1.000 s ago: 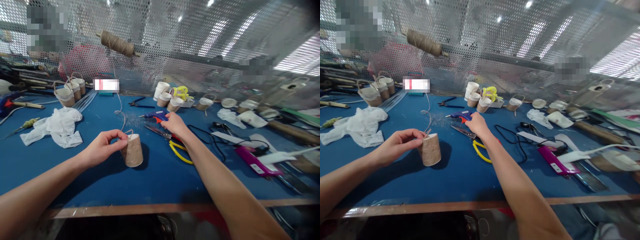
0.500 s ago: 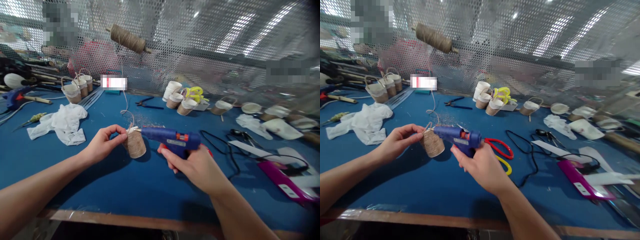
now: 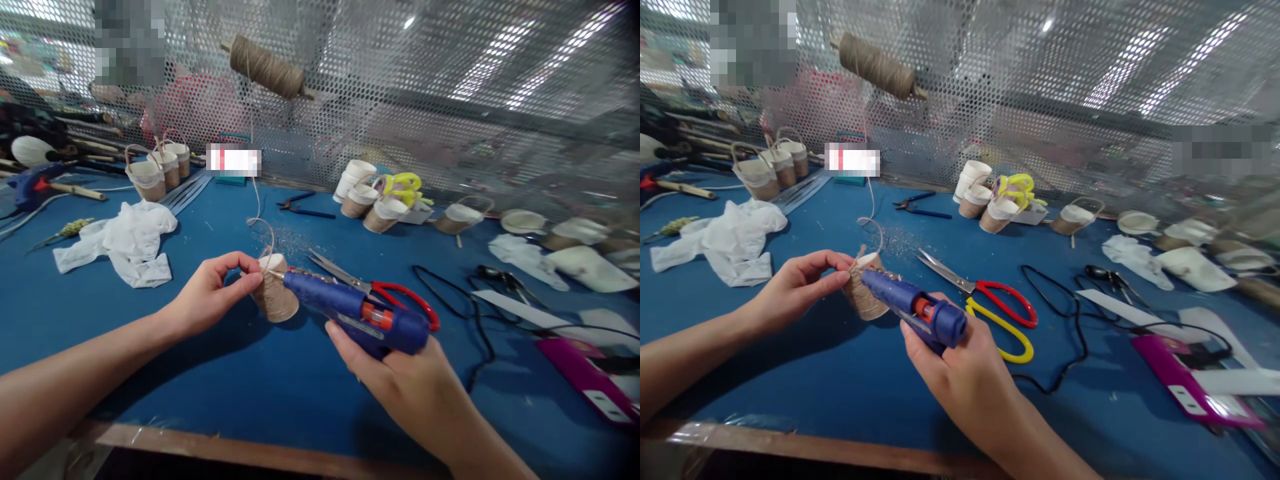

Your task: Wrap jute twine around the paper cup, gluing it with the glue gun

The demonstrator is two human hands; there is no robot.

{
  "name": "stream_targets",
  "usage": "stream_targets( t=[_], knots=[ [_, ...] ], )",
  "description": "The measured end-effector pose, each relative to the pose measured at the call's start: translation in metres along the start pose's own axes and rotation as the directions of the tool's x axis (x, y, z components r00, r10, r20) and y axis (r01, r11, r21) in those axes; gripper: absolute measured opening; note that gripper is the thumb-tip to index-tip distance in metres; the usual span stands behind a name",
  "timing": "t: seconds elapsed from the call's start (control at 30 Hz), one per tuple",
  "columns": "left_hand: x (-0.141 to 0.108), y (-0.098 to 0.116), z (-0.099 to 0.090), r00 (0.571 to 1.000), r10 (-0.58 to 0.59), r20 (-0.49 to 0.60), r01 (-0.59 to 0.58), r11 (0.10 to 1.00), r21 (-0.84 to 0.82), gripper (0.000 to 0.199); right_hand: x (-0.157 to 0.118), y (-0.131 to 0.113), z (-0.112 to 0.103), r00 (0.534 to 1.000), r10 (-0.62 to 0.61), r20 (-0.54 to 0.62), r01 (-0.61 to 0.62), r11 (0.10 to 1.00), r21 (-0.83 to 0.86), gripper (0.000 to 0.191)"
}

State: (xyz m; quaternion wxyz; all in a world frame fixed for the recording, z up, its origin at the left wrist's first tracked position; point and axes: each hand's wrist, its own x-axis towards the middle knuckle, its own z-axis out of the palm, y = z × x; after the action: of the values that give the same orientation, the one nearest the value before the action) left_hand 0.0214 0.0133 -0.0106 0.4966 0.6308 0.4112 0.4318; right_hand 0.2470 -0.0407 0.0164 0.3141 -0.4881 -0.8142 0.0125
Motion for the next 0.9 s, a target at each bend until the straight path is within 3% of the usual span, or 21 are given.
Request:
stream_targets(
  t=[0.17,0.33,0.63,0.9],
  knots=[
    [-0.001,0.003,0.001,1.0,0.016,-0.007,-0.015,1.0,0.014,0.013,0.004,-0.006,0.0,0.999,0.035,-0.001,-0.035,0.998,0.042,0.015],
    [-0.001,0.002,0.0,1.0,0.024,0.011,-0.024,1.0,0.021,0.013,0.002,-0.005,-0.002,1.0,0.028,-0.008,-0.028,0.999,-0.031,0.021],
    [-0.002,0.002,0.0,1.0,0.015,0.019,-0.015,1.0,0.026,0.013,0.002,-0.008,-0.005,0.992,0.092,0.088,-0.094,0.995,0.026,0.018],
    [-0.002,0.005,0.001,1.0,0.009,0.015,-0.01,0.999,0.032,0.012,0.007,-0.014,-0.005,0.994,0.102,0.031,-0.103,0.994,0.038,0.017]
  ],
)
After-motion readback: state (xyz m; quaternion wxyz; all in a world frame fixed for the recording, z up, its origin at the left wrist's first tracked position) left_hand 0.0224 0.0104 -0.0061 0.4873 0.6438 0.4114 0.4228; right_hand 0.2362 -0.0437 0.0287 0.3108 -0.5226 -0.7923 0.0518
